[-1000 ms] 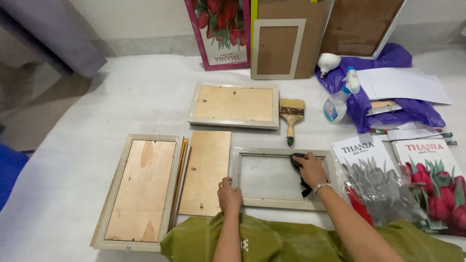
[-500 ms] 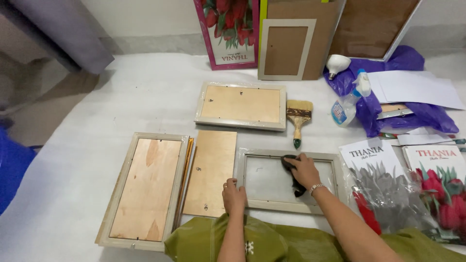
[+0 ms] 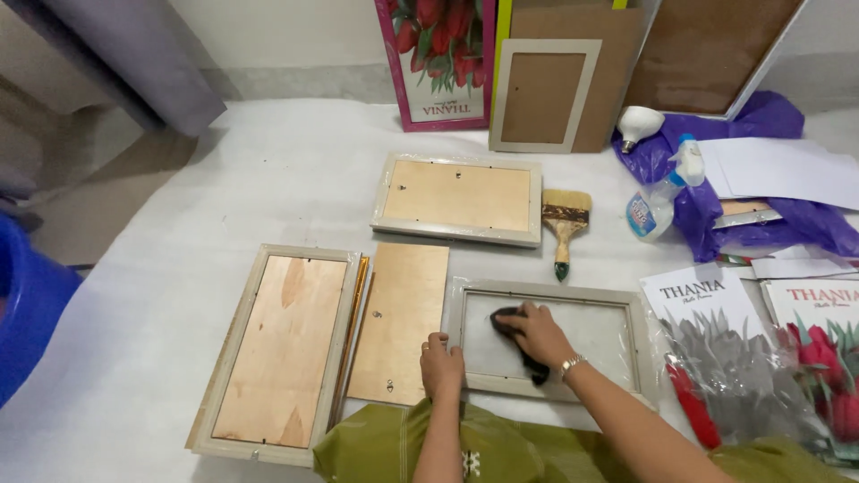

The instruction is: Cleaning the glass of a picture frame using a brush, spray cleaner, and a cloth

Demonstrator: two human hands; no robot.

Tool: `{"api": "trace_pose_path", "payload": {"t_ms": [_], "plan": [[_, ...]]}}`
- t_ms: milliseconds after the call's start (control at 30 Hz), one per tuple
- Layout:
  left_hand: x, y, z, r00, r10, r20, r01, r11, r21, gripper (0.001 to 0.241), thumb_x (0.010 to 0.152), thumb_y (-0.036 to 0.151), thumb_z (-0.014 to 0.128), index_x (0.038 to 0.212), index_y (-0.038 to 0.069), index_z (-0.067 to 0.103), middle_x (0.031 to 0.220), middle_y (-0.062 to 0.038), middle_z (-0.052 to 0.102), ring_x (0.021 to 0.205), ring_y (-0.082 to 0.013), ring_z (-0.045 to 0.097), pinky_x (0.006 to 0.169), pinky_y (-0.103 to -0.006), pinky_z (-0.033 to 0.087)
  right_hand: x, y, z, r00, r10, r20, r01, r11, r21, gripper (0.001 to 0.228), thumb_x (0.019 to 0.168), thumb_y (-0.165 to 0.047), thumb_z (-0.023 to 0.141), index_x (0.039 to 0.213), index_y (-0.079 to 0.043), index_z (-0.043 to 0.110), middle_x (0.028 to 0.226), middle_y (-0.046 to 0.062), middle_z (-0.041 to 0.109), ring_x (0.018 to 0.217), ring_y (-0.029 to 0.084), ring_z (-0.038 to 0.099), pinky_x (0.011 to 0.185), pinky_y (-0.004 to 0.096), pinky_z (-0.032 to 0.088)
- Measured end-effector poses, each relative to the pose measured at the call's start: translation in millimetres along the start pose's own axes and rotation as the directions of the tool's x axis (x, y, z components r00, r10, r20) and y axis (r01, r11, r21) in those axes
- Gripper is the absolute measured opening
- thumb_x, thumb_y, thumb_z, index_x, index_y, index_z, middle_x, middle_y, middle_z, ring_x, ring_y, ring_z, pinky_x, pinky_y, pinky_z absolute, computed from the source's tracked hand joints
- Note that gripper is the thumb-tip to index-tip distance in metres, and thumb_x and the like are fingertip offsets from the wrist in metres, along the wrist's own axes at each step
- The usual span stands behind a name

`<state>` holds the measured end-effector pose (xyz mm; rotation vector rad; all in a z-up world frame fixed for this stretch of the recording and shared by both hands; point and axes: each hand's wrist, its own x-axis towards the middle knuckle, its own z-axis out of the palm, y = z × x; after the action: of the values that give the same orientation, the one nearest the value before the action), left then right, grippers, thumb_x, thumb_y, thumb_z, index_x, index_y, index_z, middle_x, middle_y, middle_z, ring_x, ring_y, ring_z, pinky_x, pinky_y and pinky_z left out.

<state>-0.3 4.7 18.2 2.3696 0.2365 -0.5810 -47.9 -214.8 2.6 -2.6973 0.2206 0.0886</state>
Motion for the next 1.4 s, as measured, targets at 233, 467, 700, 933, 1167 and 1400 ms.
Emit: {"api": "trace_pose_path", "payload": {"t_ms": [233, 467, 700, 933, 1167, 1400], "plan": [[-7, 12, -10, 0.998, -0.029, 0.056, 0.026, 0.999, 0.045, 0.029, 0.100, 0.024, 0.054, 0.129, 0.022, 0.052, 0.120, -0.003, 0.060, 0.100, -0.0190, 0.065, 0.084, -0.0398, 0.059, 19, -14, 23, 0.978, 0.058, -0.199, -0.061, 0.998, -0.009, 0.045, 0.085, -0.011, 0.065, 0.124, -0.034, 0.074, 0.113, 0.005, 0.055, 0.093, 0.031, 0.050, 0.088, 0.039, 0.052], [-1, -2, 5, 0.999, 0.033, -0.037, -0.033, 0.999, 0.012, 0.029, 0.093, 0.023, 0.055, 0.121, 0.022, 0.055, 0.121, -0.006, 0.062, 0.108, -0.0297, 0.062, 0.089, -0.0477, 0.055, -29, -43, 12, 0.955, -0.231, 0.183, 0.233, 0.972, 0.010, 0.049, 0.084, -0.009, 0.061, 0.125, -0.034, 0.073, 0.121, 0.001, 0.057, 0.093, 0.028, 0.050, 0.085, 0.033, 0.054], [-1, -5, 2, 0.999, 0.047, -0.023, -0.047, 0.999, 0.000, 0.034, 0.091, 0.017, 0.058, 0.125, 0.022, 0.054, 0.125, -0.004, 0.059, 0.108, -0.0275, 0.062, 0.089, -0.0449, 0.054, 66, -26, 23, 0.995, -0.012, -0.101, 0.014, 1.000, 0.022, 0.043, 0.083, -0.014, 0.067, 0.120, -0.034, 0.076, 0.117, 0.004, 0.061, 0.094, 0.033, 0.054, 0.091, 0.039, 0.054], [5, -11, 10, 0.996, 0.071, -0.053, -0.069, 0.997, 0.029, 0.031, 0.092, 0.019, 0.059, 0.122, 0.021, 0.054, 0.124, -0.006, 0.060, 0.108, -0.0299, 0.062, 0.091, -0.0464, 0.055, -18, -73, 24, 0.998, -0.063, 0.031, 0.063, 0.998, 0.001, 0.045, 0.086, -0.012, 0.060, 0.126, -0.029, 0.071, 0.129, 0.008, 0.055, 0.092, 0.037, 0.052, 0.087, 0.042, 0.054], [3, -11, 12, 0.993, 0.099, -0.069, -0.096, 0.994, 0.045, 0.037, 0.089, 0.009, 0.060, 0.123, 0.021, 0.053, 0.122, -0.005, 0.060, 0.107, -0.0288, 0.062, 0.088, -0.0452, 0.057, -15, -85, 22, 0.996, 0.070, 0.055, -0.069, 0.998, -0.010, 0.040, 0.088, -0.016, 0.061, 0.126, -0.027, 0.069, 0.121, 0.003, 0.056, 0.090, 0.031, 0.054, 0.078, 0.037, 0.059], [4, -13, 9, 0.993, 0.112, -0.049, -0.110, 0.993, 0.048, 0.039, 0.088, 0.007, 0.060, 0.124, 0.021, 0.053, 0.124, -0.005, 0.058, 0.109, -0.0294, 0.060, 0.090, -0.0471, 0.055, 66, -72, 49, 0.959, 0.069, -0.275, -0.087, 0.995, -0.054, 0.042, 0.082, -0.010, 0.068, 0.122, -0.019, 0.069, 0.123, 0.014, 0.053, 0.098, 0.040, 0.053, 0.080, 0.045, 0.059]]}}
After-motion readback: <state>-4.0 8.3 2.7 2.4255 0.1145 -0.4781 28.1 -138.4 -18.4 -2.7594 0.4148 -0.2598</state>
